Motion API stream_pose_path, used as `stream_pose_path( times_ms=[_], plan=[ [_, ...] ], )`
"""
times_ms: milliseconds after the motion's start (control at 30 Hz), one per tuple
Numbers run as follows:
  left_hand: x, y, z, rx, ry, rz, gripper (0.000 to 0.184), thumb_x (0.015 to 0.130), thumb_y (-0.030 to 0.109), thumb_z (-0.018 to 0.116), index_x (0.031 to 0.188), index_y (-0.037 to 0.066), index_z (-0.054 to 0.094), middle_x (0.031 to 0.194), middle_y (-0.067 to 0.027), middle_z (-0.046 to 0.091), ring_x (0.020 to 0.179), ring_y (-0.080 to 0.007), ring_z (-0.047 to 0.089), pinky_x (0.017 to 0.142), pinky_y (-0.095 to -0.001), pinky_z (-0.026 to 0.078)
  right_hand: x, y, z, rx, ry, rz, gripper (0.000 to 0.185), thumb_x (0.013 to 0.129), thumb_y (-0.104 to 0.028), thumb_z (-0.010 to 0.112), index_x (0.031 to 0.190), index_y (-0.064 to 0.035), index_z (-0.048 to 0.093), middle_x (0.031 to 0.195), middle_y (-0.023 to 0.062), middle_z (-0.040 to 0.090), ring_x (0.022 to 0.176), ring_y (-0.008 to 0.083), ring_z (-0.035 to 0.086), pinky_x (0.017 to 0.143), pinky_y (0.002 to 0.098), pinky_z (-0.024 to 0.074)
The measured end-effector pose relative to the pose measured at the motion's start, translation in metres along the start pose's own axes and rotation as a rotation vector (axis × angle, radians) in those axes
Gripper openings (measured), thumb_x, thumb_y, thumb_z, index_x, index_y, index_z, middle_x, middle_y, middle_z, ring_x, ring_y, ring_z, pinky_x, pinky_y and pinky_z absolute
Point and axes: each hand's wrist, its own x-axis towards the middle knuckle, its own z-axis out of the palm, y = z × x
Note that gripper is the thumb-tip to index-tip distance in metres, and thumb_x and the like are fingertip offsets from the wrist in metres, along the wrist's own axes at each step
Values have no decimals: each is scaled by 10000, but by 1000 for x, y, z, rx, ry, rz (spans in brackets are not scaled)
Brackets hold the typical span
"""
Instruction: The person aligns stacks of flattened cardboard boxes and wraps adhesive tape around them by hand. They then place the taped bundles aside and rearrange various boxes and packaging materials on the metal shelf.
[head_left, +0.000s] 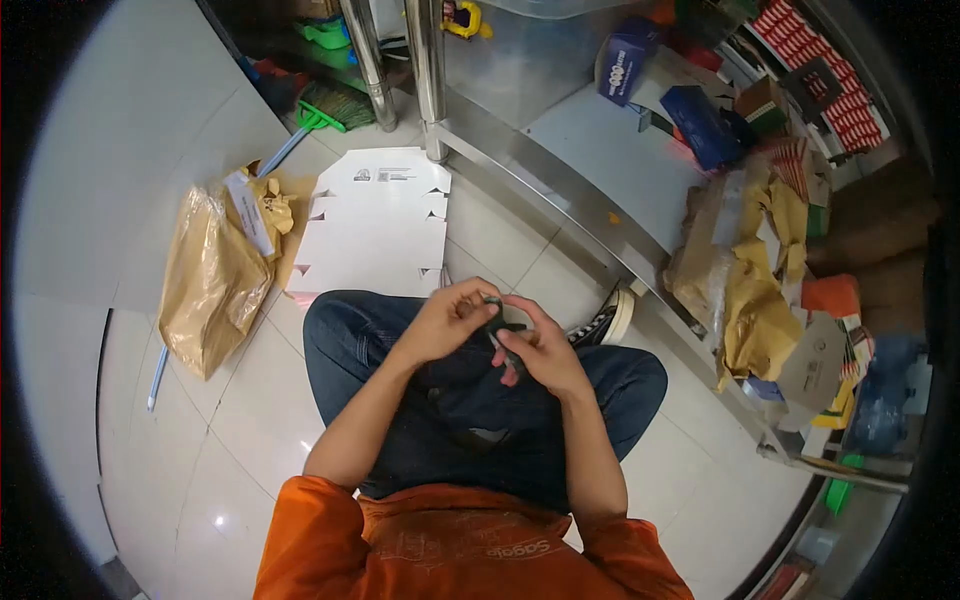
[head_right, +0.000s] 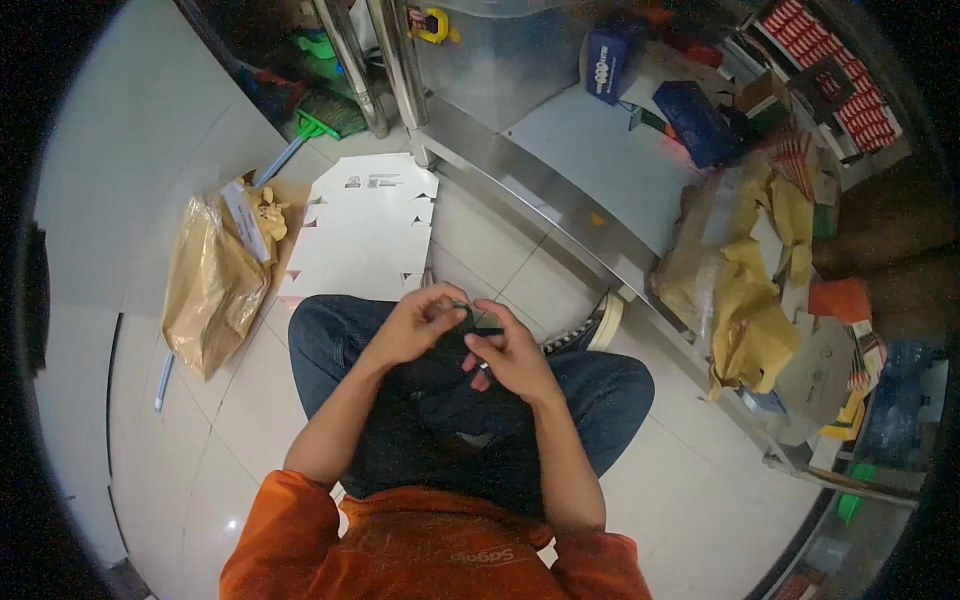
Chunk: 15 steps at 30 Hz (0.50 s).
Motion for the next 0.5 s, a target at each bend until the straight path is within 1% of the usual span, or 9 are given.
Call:
stream_pose_path(
  times_ms=[67, 133, 167, 200, 300, 367, 400, 467, 500],
  plan=[
    [5, -12, -23, 145, 69, 82, 188, 892, 62, 634, 1075, 22, 629, 653, 18, 533, 588, -36, 463, 536, -208, 392, 25, 9, -4, -100, -80, -21, 327, 943, -144, 603, 1249, -54, 531, 617, 69, 609, 449, 96, 548, 395, 250, 418],
    [7, -8, -63, 363, 66, 53, 322, 872, 86, 651, 1182, 7, 610, 709, -28, 604, 579, -85, 515, 575, -253, 452, 51, 10, -11, -506, 159, -72, 367, 904, -210, 627, 1226, -66, 526, 707, 129, 651, 561, 214, 628, 518, 362, 498],
    [6, 15, -83, 497, 123, -174, 364, 858, 101, 640, 1219, 62, 615, 874, -71, 678, 718, -134, 602, 685, -292, 500, 68, 22, -20, -717, 314, -170, 386, 892, -226, 629, 1229, -72, 519, 730, 146, 659, 601, 250, 644, 561, 396, 510],
    [5, 2, -111, 587, 269, -50, 365, 877, 197, 649, 1190, 15, 611, 800, -115, 679, 651, -177, 617, 637, -331, 508, 86, 35, -27, -927, 467, -270, 405, 881, -243, 631, 1231, -78, 512, 753, 163, 667, 640, 286, 661, 605, 429, 523],
    [-6, -24, -199, 796, 679, -226, 431, 882, 371, 615, 1145, 30, 638, 913, -203, 699, 791, -288, 683, 729, -368, 529, 132, 74, -42, -1217, 600, -167, 454, 854, -274, 627, 1240, -78, 492, 821, 205, 673, 788, 371, 663, 735, 473, 514],
    [-24, -71, -257, 941, 687, -482, 565, 846, 508, 610, 1105, 8, 652, 924, -233, 689, 814, -314, 681, 757, -370, 523, 147, 109, -49, -1344, 494, 59, 474, 854, -279, 624, 1258, -80, 475, 941, 216, 664, 898, 386, 644, 779, 502, 494],
    [-33, -87, -272, 870, 602, -605, 600, 831, 537, 615, 1092, -1, 656, 927, -228, 691, 821, -305, 681, 765, -365, 520, 151, 117, -49, -1407, 439, 168, 484, 855, -281, 622, 1267, -81, 467, 1001, 221, 660, 953, 393, 635, 801, 517, 484],
    [-47, -108, -295, 715, 432, -831, 671, 802, 596, 626, 1067, -19, 663, 934, -218, 694, 836, -289, 681, 783, -354, 514, 147, 119, -45, -1547, 537, 45, 404, 842, -250, 621, 1181, -46, 542, 991, 211, 652, 1002, 385, 593, 872, 490, 460],
    [-49, -93, -285, 452, 466, -933, 704, 774, 624, 650, 1053, -22, 665, 893, -139, 695, 773, -244, 664, 772, -331, 508, 148, 124, -54, -1622, 575, -44, 374, 836, -234, 620, 1145, -32, 562, 991, 209, 646, 1000, 381, 587, 876, 480, 460]
  ],
)
